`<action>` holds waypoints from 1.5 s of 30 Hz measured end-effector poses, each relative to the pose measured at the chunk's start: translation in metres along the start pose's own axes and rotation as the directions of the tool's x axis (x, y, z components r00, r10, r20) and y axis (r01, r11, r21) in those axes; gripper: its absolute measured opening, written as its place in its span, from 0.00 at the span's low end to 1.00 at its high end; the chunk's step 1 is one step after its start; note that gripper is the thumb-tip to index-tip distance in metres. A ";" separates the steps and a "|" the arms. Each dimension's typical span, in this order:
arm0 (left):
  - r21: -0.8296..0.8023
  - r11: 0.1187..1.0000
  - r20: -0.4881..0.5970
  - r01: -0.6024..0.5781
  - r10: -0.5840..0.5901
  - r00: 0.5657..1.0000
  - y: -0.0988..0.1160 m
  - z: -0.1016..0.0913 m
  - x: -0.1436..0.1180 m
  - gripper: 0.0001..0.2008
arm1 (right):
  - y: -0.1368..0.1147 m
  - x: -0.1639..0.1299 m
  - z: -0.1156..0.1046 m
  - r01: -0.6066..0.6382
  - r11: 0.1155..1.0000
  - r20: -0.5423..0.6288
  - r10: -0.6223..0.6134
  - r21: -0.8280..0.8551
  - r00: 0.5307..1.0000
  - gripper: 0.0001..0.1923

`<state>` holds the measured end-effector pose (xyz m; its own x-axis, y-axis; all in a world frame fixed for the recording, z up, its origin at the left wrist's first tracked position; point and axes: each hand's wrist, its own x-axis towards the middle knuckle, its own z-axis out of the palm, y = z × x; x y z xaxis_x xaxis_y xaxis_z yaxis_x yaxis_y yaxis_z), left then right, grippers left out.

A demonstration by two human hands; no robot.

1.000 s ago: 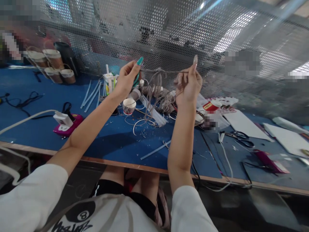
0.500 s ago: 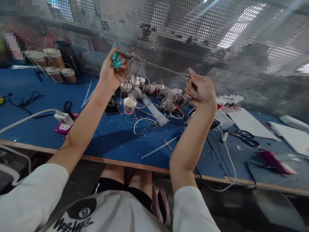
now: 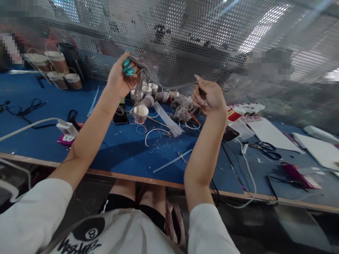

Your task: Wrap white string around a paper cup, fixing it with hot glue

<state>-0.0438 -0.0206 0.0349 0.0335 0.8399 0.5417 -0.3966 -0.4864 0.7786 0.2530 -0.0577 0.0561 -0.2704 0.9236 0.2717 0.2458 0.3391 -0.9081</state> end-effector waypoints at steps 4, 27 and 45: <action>-0.274 0.933 -0.139 0.233 -0.278 0.950 0.024 0.036 -0.023 0.24 | -0.015 -0.008 0.025 -0.143 0.939 -0.093 0.120 -0.313 0.988 0.29; -0.135 0.957 -0.084 0.256 -0.269 0.960 0.047 0.075 -0.056 0.20 | -0.025 -0.006 0.078 0.567 0.781 -0.105 -0.607 -0.261 0.788 0.28; 0.496 0.399 0.479 -0.771 0.616 0.626 0.007 0.039 -0.039 0.31 | -0.037 -0.018 0.083 0.554 0.819 0.007 -0.559 -0.148 0.829 0.28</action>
<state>-0.0122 -0.0660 0.0317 0.2159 0.1111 0.9701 0.2709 -0.9613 0.0498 0.1710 -0.1013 0.0582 -0.3684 0.5746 0.7308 0.1893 0.8160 -0.5461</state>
